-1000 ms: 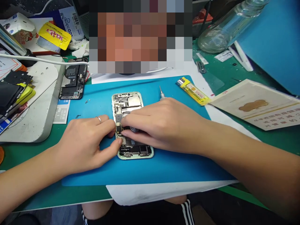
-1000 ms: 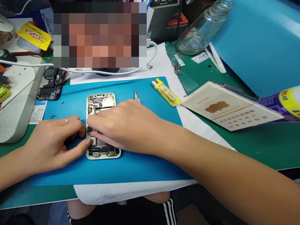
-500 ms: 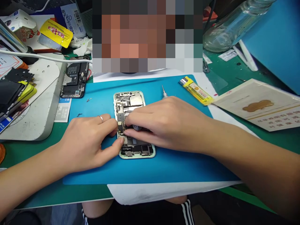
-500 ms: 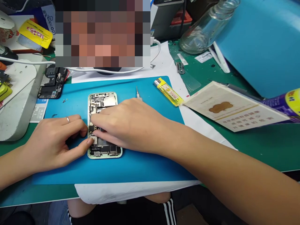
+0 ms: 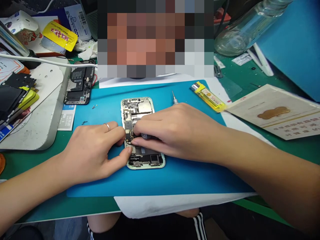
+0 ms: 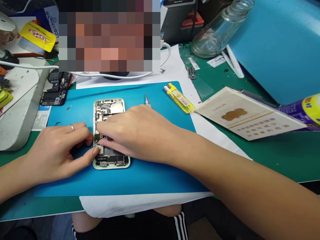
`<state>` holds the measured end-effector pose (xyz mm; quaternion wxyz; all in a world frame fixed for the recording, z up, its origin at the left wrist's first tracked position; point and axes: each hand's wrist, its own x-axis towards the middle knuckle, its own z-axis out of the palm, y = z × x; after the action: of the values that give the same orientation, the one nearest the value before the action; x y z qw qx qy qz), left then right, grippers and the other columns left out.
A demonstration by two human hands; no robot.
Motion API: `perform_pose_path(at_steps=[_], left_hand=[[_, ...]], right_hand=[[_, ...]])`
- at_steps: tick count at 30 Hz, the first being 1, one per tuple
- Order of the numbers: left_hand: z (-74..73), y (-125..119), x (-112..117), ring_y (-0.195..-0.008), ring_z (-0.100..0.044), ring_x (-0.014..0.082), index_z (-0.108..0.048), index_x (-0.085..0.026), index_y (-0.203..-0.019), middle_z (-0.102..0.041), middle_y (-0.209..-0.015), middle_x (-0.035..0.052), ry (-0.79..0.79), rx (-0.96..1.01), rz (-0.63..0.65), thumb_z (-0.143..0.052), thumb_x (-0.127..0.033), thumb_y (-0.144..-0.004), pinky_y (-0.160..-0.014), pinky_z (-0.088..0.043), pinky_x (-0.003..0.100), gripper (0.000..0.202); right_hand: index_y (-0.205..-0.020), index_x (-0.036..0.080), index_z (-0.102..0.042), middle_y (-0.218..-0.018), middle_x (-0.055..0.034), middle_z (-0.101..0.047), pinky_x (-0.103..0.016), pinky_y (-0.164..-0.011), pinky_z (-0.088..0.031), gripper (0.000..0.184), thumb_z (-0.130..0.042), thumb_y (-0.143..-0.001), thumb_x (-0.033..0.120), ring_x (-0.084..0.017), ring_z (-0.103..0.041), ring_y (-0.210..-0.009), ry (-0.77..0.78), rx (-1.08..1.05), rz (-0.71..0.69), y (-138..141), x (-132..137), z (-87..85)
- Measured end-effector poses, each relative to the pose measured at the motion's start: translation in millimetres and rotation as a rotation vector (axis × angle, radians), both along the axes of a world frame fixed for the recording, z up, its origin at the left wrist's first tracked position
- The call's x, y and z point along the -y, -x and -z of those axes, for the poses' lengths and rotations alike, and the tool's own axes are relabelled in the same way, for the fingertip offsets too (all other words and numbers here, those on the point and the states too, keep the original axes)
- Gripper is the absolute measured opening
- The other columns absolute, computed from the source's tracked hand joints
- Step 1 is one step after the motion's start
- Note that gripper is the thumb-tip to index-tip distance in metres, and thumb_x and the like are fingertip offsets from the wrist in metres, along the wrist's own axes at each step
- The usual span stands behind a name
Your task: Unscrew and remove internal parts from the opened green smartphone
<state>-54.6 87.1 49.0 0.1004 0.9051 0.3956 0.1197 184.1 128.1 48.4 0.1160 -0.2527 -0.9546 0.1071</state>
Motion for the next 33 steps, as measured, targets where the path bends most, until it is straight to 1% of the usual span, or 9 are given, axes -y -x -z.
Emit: perform_pose_path(at_steps=[8,14,17,21,26,30,33], left_hand=[[2.5,1.6,0.8,-0.053,-0.049,0.0118,-0.055,-0.022,-0.084,-0.054,-0.066,-0.0053,-0.012,0.013,-0.002,-0.054,-0.037,-0.101,-0.052,-0.028,0.031,0.022],[-0.7,-0.7,-1.3,-0.054,-0.052,0.0118,-0.057,-0.022,-0.084,-0.056,-0.067,-0.0051,-0.005,-0.009,0.008,-0.055,-0.036,-0.1,-0.052,-0.03,0.03,0.022],[-1.2,-1.4,-1.4,-0.053,-0.052,0.0117,-0.057,-0.021,-0.083,-0.054,-0.066,-0.0053,-0.01,-0.005,0.011,-0.055,-0.036,-0.1,-0.051,-0.03,0.03,0.022],[0.6,-0.8,-0.3,-0.053,-0.052,0.012,-0.057,-0.021,-0.083,-0.052,-0.065,-0.0054,-0.015,-0.006,0.009,-0.055,-0.036,-0.1,-0.051,-0.029,0.031,0.022],[4.1,0.9,1.0,-0.052,-0.05,0.0121,-0.055,-0.022,-0.084,-0.053,-0.065,-0.0053,-0.015,0.014,-0.001,-0.053,-0.037,-0.1,-0.052,-0.029,0.03,0.022],[3.8,1.6,1.2,-0.052,-0.049,0.0119,-0.056,-0.023,-0.085,-0.054,-0.065,-0.0052,-0.011,0.013,-0.004,-0.052,-0.038,-0.101,-0.052,-0.029,0.03,0.022],[0.6,1.1,1.0,-0.053,-0.051,0.0119,-0.056,-0.022,-0.084,-0.054,-0.065,-0.0052,-0.009,0.005,0.001,-0.054,-0.036,-0.1,-0.051,-0.029,0.031,0.021]], right_hand=[[-0.086,0.018,-0.064,-0.072,0.0011,-0.066,-0.028,-0.058,-0.019,0.023,-0.063,-0.104,0.032,-0.014,-0.052,-0.062,0.018,0.019,0.021,1.7,0.2,-1.7],[-0.085,0.019,-0.064,-0.069,0.0012,-0.063,-0.028,-0.058,-0.019,0.024,-0.062,-0.104,0.032,-0.014,-0.048,-0.061,0.046,0.042,0.032,2.5,-0.3,-3.5],[-0.082,0.019,-0.063,-0.068,0.0017,-0.062,-0.028,-0.057,-0.019,0.024,-0.064,-0.103,0.032,-0.014,-0.047,-0.061,0.062,0.045,0.042,3.2,-0.2,-4.3],[-0.079,0.019,-0.061,-0.069,0.0017,-0.062,-0.027,-0.057,-0.019,0.026,-0.066,-0.102,0.031,-0.014,-0.047,-0.061,0.078,0.045,0.049,4.5,0.0,-5.6],[-0.081,0.019,-0.062,-0.069,0.0017,-0.063,-0.027,-0.058,-0.018,0.024,-0.066,-0.102,0.031,-0.014,-0.048,-0.061,0.087,0.057,0.053,5.1,-1.0,-5.7],[-0.086,0.019,-0.065,-0.07,0.0011,-0.064,-0.028,-0.058,-0.019,0.022,-0.062,-0.104,0.031,-0.014,-0.049,-0.06,0.053,0.049,0.035,2.8,-0.2,-2.6],[-0.086,0.018,-0.066,-0.071,-0.0004,-0.066,-0.03,-0.057,-0.022,0.03,-0.052,-0.109,0.033,-0.015,-0.054,-0.063,-0.073,-0.055,0.038,0.1,4.0,-4.3]])
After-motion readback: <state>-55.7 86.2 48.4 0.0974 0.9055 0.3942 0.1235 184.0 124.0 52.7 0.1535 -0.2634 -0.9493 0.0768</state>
